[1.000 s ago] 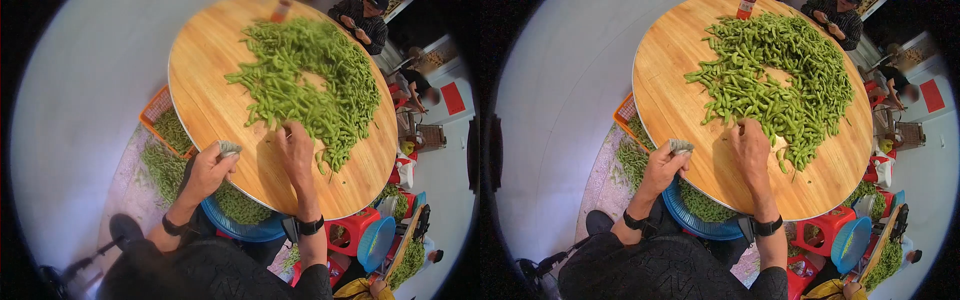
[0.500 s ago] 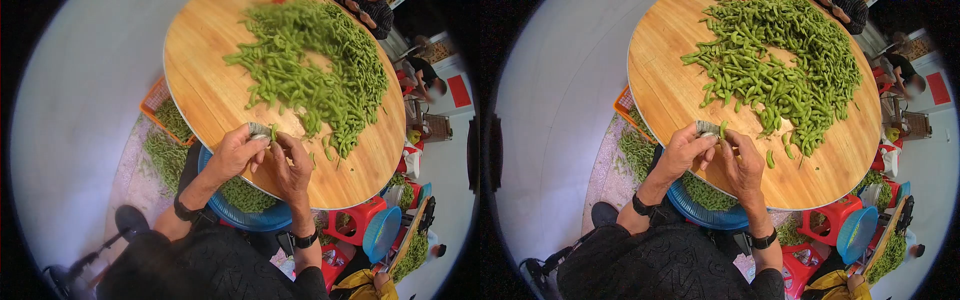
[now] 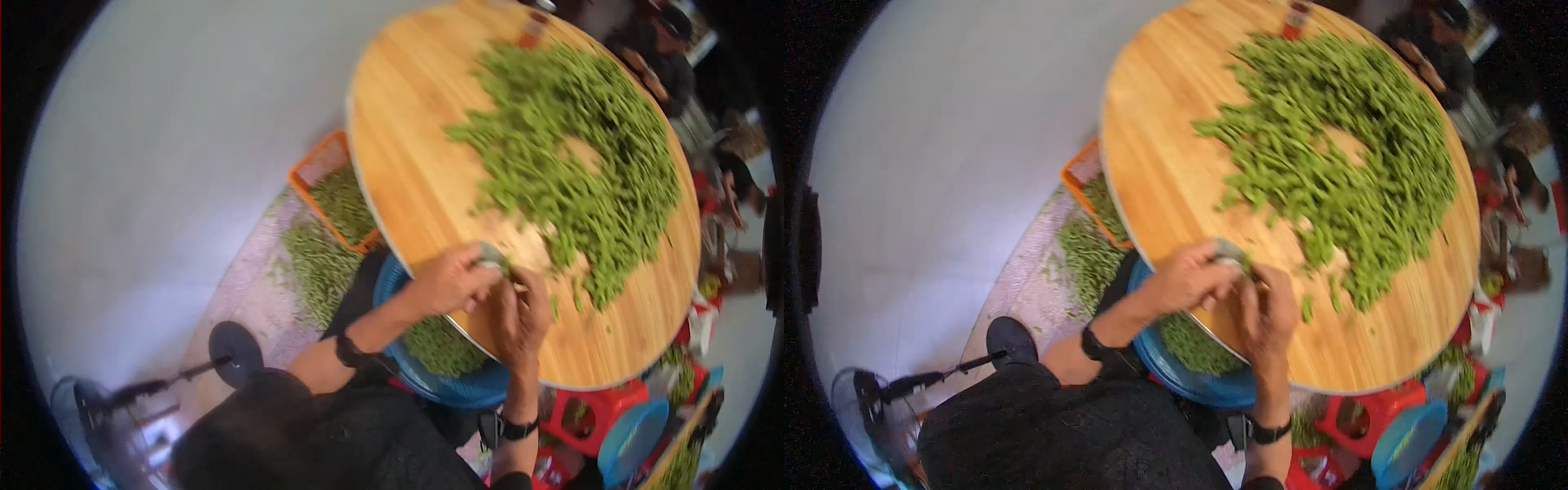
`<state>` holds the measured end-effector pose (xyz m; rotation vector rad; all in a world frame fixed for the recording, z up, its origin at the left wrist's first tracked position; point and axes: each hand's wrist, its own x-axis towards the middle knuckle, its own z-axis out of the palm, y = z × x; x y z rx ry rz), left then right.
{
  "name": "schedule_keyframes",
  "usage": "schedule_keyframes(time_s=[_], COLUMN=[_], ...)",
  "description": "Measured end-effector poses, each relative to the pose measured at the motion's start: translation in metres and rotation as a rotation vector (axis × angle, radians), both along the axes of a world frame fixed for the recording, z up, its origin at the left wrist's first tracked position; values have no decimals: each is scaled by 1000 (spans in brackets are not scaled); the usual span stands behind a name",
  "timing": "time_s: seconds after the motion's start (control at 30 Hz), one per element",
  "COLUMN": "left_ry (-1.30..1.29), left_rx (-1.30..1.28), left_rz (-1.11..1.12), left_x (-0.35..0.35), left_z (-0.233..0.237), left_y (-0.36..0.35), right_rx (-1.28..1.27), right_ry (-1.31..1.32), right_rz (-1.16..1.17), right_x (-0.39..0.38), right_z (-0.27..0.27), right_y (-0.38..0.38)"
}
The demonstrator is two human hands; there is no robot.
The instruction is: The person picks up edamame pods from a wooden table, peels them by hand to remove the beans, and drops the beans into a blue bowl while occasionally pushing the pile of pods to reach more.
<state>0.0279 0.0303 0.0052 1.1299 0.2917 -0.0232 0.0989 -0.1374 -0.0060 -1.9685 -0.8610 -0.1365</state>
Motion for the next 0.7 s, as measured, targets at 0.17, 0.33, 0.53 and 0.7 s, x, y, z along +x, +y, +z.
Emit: schedule_keyframes(time_s=[0.17, 0.33, 0.53, 0.7], left_ry=[-59, -132, -144, -111], left_rx=[76, 113, 139, 137], left_rz=[-16, -18, -14, 5], left_x=[2, 1, -3, -1], left_z=[-15, -12, -3, -4], left_y=[-2, -2, 0, -4], right_rx=[23, -9, -13, -72], right_ry=[165, 33, -69, -164], right_rz=[-17, -25, -50, -58], right_x=[-4, -7, -10, -2], right_z=[4, 4, 11, -9], right_y=[-2, 1, 5, -4])
